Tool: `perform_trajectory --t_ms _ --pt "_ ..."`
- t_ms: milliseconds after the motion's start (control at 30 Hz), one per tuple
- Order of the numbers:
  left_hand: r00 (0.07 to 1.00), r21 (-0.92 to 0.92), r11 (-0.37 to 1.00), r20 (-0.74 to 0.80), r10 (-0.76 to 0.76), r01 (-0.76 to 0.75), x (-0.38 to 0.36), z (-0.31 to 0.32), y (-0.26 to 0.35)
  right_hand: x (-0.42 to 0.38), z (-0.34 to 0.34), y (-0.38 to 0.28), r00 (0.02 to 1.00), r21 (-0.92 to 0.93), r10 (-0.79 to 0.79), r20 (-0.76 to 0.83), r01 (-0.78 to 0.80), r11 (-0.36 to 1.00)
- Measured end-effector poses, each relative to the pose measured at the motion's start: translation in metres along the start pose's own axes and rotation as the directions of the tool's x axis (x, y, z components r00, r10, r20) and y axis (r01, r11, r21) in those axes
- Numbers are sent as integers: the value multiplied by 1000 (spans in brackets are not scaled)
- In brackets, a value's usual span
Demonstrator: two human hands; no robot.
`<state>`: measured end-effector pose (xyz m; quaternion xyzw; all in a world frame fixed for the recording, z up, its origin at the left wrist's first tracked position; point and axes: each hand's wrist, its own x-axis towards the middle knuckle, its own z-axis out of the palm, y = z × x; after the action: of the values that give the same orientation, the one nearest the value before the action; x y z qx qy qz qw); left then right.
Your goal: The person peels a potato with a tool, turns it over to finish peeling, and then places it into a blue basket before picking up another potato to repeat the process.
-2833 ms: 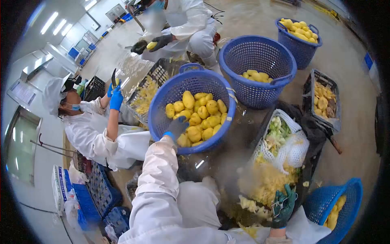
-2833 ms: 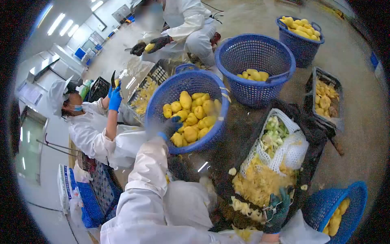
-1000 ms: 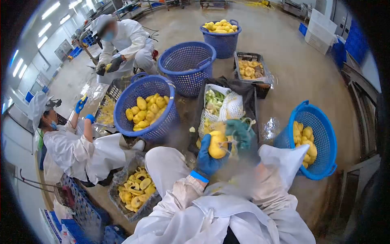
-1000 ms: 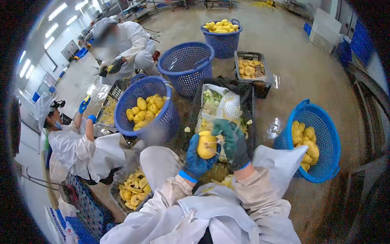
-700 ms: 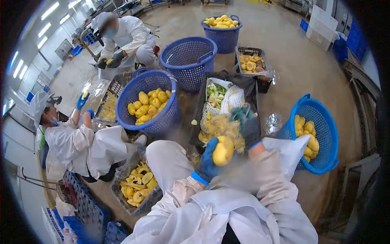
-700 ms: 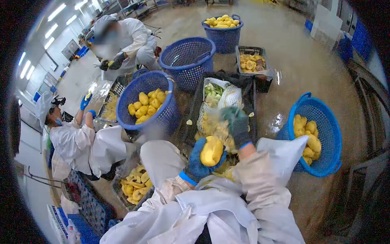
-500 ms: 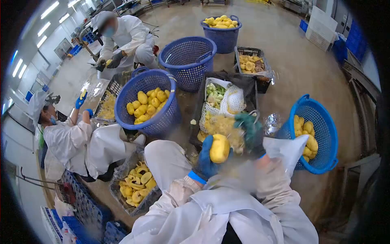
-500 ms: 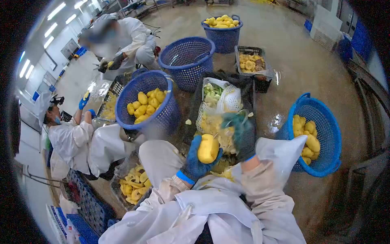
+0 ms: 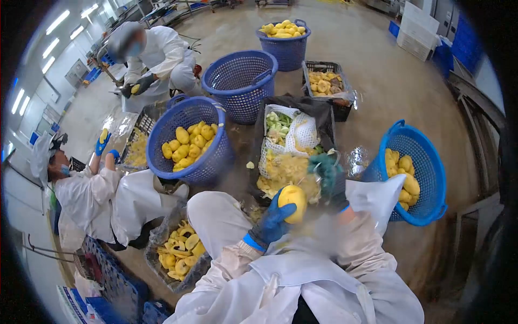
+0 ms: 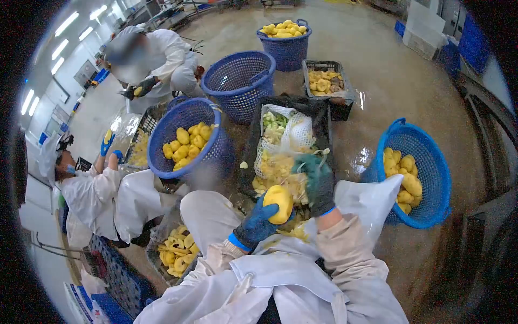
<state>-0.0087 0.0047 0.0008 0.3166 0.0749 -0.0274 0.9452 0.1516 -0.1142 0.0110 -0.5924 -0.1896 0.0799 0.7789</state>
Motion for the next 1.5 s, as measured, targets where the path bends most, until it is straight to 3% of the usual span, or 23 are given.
perform_trajectory --t_ms 100,167,233,300,367,467,533,600,633,667,733,767,867,933,1033,1067,1100,1167,1200,1300,1367,1433,1500 --pt "1000 188 982 2 15 -15 -2 0 -9 -10 13 -13 909 -59 229 348 -223 973" --pt "1000 291 957 -27 11 -3 -7 1 -12 11 -13 36 986 -224 19 163 18 974" --pt "996 440 895 1 84 -76 -5 -8 -13 24 -26 46 968 207 248 -34 -236 949" --pt "994 519 850 1 107 -92 -3 -16 -18 7 -19 46 989 -65 68 131 -60 996" --pt "996 541 839 -18 84 -61 -2 -6 -14 -20 4 24 951 103 73 300 -108 989" --pt "991 622 779 -34 126 -78 -4 -5 -16 5 -30 55 962 227 273 -21 -262 938" --pt "979 723 676 1 202 -140 3 -21 -17 7 -33 63 989 359 150 -5 -138 923" --pt "981 717 685 -14 194 -126 0 -19 -24 -19 -6 20 992 42 3 123 -9 999" --pt "987 675 731 -28 160 -100 2 -7 -17 -27 5 8 970 26 162 181 -169 985" --pt "992 632 772 -42 122 -68 1 -1 -13 -24 -2 14 982 106 183 55 -188 977" --pt "982 736 663 8 189 -134 -3 -11 -20 0 -33 51 954 269 239 -179 -186 945" --pt "973 784 596 42 225 -172 2 -18 -18 21 -70 100 978 602 205 46 -191 776" --pt "968 794 591 -11 250 -144 6 -29 -25 -6 -27 46 999 61 44 -16 -43 997" --pt "982 685 721 -37 184 -109 6 -20 -22 -12 -23 59 993 -122 -94 72 102 987" --pt "993 393 915 -42 113 -87 5 -14 -20 10 -71 124 998 235 4 -57 10 972" --pt "996 251 965 -27 82 -73 6 -13 -14 10 -74 114 1000 133 -21 -21 24 991" --pt "999 95 994 -15 46 -44 2 -11 -12 9 -78 107 999 32 -46 14 45 998" --pt "989 -260 965 -141 -55 16 4 7 -3 -7 -49 57 994 258 106 24 -108 960" --pt "977 -428 903 -181 -117 29 8 14 0 -20 -25 40 996 62 72 49 -75 995" --pt "980 -179 977 -178 87 -119 9 22 -12 -33 5 -2 966 33 231 120 -236 971" --pt "963 -421 906 -227 -145 38 12 23 -2 -18 -5 26 946 274 324 -29 -304 912" --pt "963 -366 930 -256 -83 -17 11 20 -2 3 -25 45 965 493 244 -92 -168 853" --pt "973 -377 924 -228 -33 -57 15 24 -1 -14 -12 48 994 -21 -80 73 81 996"
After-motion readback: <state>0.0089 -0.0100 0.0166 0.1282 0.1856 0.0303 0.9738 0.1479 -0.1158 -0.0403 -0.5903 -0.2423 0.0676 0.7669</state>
